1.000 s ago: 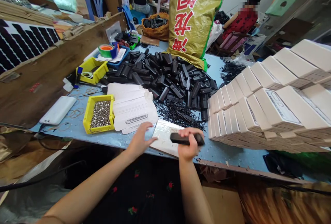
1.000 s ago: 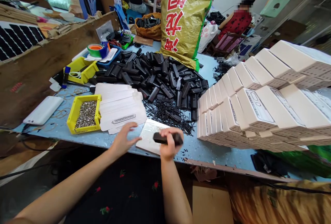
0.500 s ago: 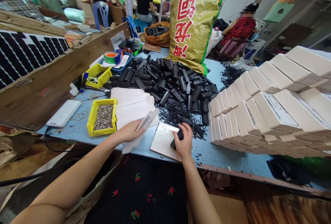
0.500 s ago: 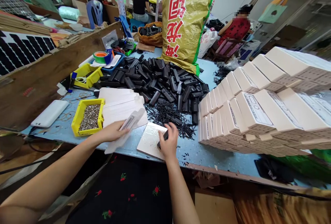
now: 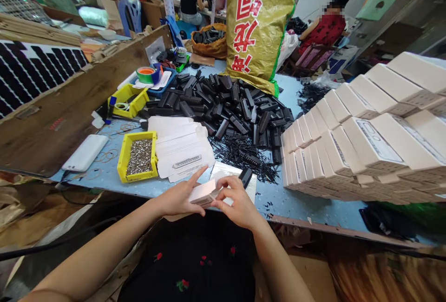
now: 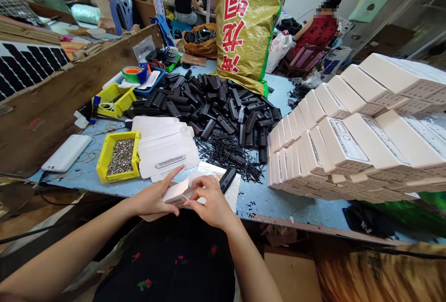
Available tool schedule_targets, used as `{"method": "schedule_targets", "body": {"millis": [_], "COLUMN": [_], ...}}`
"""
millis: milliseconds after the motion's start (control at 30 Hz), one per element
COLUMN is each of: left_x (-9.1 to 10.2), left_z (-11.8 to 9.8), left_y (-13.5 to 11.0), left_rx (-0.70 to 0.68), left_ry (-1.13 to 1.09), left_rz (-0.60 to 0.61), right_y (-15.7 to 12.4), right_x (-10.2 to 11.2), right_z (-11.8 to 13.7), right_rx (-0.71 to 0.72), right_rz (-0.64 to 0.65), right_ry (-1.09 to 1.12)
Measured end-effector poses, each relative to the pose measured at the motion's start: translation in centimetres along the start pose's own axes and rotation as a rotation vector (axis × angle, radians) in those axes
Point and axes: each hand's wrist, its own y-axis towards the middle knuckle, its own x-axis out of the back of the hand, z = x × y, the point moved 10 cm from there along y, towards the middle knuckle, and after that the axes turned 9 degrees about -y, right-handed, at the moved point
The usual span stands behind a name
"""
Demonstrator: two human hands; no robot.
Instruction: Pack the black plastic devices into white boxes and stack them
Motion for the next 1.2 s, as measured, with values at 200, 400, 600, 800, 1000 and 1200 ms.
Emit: {"method": "schedule_targets", "body": {"millis": [200, 400, 600, 800, 1000, 1200], "left_x": [-2.8, -2.2, -2.3, -2.2, -1.6, -0.4], "left_z": [-3.6, -2.7, -2.3, -0.7, -1.2, 5.2], "left_y": [0.5, 0.9, 1.7, 2.3, 1.8, 0.4], "left_rx": [-0.128, -0.034, 0.007, -0.002, -0.054, 0.239], "left_ry": [-0.001, -0.116, -0.097, -0.195, -0.186, -0.628], "left_rz": [0.085, -0.158, -0.089, -0.125, -0.159, -0.272], "right_y": [-0.3, 0.1, -0.6, -0.5, -0.3, -1.8], "right_x": [-1.2, -1.4, -1.3, -2.0, -0.5, -0.7], "right_z": [-4.3, -0.4, -1.2, -2.1, -0.5, -5.3], "right_rx": [-0.280, -0.018, -0.157, -0.129, 0.016, 0.036], "right_rz": [-0.225, -0.064, -0.212, -0.036, -0.097, 0.298], "right_ry": [0.495, 0.430, 0.385, 0.231, 0.070, -0.364]}}
